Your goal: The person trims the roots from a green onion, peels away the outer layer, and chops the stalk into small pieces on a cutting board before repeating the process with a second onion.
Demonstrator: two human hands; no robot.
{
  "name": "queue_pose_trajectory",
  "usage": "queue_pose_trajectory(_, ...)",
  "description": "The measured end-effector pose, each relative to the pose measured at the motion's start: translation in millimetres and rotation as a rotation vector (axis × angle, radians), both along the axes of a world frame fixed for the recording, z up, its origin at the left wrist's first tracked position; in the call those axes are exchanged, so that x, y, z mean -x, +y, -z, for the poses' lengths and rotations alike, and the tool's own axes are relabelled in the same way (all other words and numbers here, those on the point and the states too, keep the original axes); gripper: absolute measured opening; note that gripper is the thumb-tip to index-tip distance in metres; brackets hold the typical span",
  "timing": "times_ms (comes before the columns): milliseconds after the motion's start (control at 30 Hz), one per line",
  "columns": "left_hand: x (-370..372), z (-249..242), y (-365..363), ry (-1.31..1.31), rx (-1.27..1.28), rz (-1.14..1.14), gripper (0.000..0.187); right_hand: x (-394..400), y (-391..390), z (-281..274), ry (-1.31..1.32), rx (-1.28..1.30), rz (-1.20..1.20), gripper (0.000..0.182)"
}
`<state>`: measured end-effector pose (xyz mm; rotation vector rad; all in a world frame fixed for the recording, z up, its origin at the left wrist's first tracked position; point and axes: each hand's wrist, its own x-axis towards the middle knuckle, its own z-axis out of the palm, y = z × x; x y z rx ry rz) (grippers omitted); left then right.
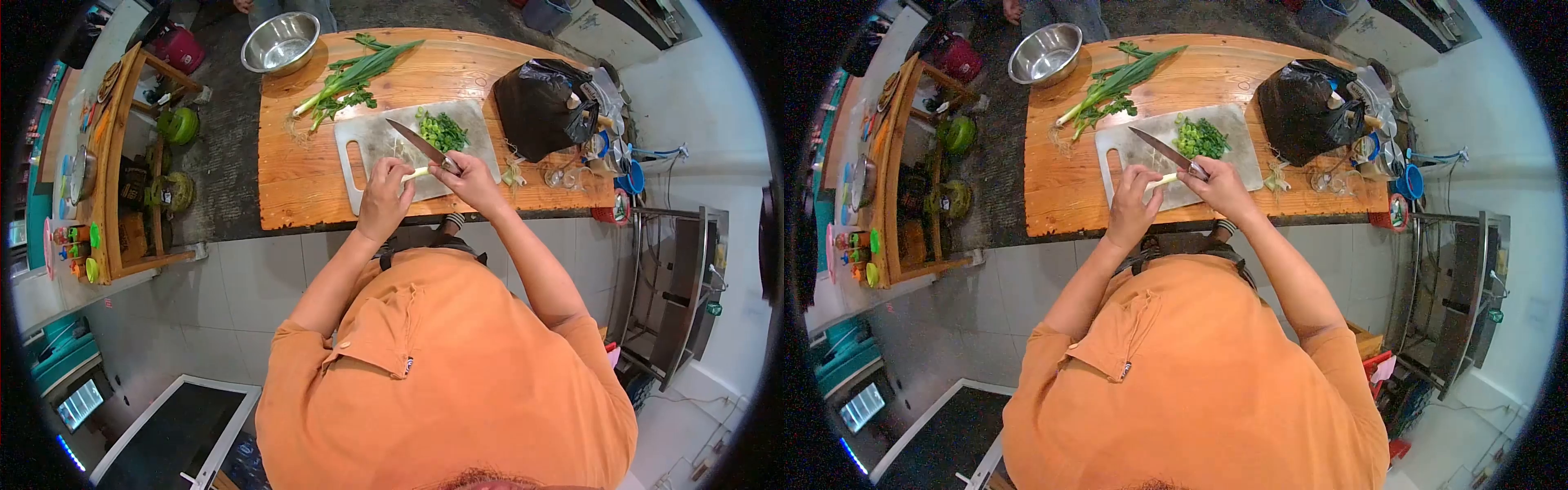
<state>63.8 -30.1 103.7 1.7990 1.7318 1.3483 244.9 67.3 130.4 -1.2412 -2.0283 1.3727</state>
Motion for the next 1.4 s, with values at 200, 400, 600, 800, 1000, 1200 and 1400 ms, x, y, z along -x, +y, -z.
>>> queue_pose_trajectory(200,0.0,2.1,3.0,-0.055,0.001,-0.038,0.024,9.0,-4.0,5.9,0.032,-0.142,0.129,0.026)
queue_pose_trajectory(400,-2.7,2.3,7.4,-0.099,0.008,-0.053,0.021,-27.1,14.3,42.3,0.072,-0.160,0.430,0.029)
queue_pose_trajectory(600,1.2,27.0,9.3,-0.141,0.165,-0.122,0.019,-135.8,43.5,89.8,0.044,-0.273,0.602,0.028)
queue_pose_trajectory(800,-1.4,88.6,18.6,-0.080,0.296,-0.162,0.024,-175.8,44.2,110.2,-0.487,-0.144,0.579,0.050)
queue_pose_trajectory(1000,-1.8,129.9,29.7,0.124,0.258,-0.179,0.026,-166.8,29.8,104.1,-0.573,-0.031,0.576,0.053)
queue_pose_trajectory(1200,-3.1,140.8,34.2,0.286,0.319,-0.169,0.028,-151.8,13.3,82.2,-0.411,-0.029,0.612,0.046)
queue_pose_trajectory(1400,-15.0,136.9,46.8,0.329,0.262,-0.150,0.029,-147.7,-7.7,106.4,-0.188,-0.149,0.580,0.041)
